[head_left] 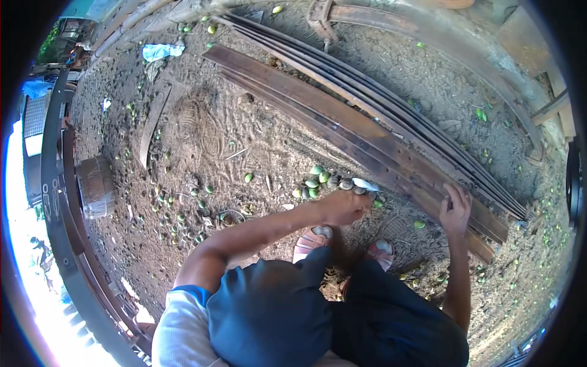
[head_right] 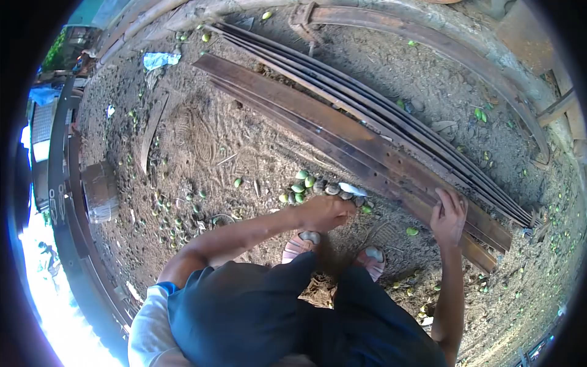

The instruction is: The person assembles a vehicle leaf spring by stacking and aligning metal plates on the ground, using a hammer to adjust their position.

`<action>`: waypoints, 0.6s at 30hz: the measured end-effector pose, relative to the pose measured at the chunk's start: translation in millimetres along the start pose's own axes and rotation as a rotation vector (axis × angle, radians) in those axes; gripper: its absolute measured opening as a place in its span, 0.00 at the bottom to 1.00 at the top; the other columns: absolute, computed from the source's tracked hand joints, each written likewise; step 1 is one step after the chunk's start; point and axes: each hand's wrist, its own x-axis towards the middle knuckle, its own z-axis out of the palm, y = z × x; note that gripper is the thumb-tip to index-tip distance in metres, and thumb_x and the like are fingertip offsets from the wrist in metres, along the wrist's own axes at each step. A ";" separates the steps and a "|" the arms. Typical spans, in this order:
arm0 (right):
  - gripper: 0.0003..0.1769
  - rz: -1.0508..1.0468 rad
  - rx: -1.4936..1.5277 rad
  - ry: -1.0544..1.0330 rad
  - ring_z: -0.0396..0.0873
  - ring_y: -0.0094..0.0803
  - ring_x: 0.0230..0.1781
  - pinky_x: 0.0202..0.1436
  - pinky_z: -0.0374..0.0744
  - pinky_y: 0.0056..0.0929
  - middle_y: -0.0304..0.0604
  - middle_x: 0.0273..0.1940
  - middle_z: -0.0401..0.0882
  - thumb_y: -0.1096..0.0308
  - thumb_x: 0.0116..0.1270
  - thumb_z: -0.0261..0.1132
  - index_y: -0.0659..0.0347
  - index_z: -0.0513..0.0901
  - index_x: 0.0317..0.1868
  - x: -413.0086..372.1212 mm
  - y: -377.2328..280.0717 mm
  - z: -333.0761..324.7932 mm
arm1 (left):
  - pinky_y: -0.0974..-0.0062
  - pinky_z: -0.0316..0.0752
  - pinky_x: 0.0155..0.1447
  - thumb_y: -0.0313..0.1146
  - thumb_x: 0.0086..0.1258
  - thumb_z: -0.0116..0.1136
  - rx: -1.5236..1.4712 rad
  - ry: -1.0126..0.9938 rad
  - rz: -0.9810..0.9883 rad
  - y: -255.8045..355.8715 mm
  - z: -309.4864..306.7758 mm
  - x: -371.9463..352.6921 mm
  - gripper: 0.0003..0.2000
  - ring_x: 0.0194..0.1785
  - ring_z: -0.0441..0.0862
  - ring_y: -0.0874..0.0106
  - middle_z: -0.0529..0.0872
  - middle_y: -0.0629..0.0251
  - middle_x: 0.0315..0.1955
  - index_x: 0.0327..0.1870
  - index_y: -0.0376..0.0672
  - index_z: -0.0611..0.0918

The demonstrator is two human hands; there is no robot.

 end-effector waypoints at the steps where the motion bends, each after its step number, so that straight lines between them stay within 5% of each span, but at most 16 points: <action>1: 0.24 -0.003 0.002 -0.004 0.79 0.52 0.56 0.68 0.70 0.50 0.47 0.58 0.80 0.77 0.60 0.60 0.58 0.82 0.58 -5.2 -6.6 5.5 | 0.57 0.83 0.53 0.31 0.74 0.56 -0.004 0.001 -0.003 -4.9 -4.9 0.0 0.11 0.47 0.89 0.56 0.90 0.55 0.42 0.54 0.44 0.82; 7: 0.26 0.162 0.014 -0.092 0.79 0.50 0.58 0.69 0.71 0.49 0.48 0.61 0.79 0.72 0.58 0.65 0.55 0.82 0.60 -47.9 -32.0 17.1 | 0.68 0.85 0.49 0.27 0.75 0.58 -0.301 0.299 0.017 -56.7 -22.9 0.2 0.09 0.45 0.90 0.66 0.90 0.55 0.43 0.53 0.38 0.82; 15: 0.31 0.273 -0.070 -0.109 0.78 0.49 0.61 0.71 0.70 0.48 0.47 0.66 0.74 0.72 0.56 0.66 0.53 0.79 0.64 -47.0 -47.3 22.3 | 0.69 0.87 0.44 0.25 0.74 0.52 -1.021 0.883 -0.384 -110.8 -67.6 -28.7 0.16 0.45 0.88 0.62 0.86 0.51 0.49 0.60 0.29 0.75; 18: 0.33 0.285 -0.106 -0.097 0.77 0.49 0.61 0.71 0.70 0.47 0.46 0.66 0.72 0.70 0.55 0.67 0.52 0.78 0.65 -52.2 -44.8 28.5 | 0.63 0.83 0.58 0.22 0.72 0.50 -1.227 1.001 -0.279 -133.1 -75.3 -23.8 0.23 0.55 0.85 0.61 0.84 0.52 0.55 0.68 0.31 0.71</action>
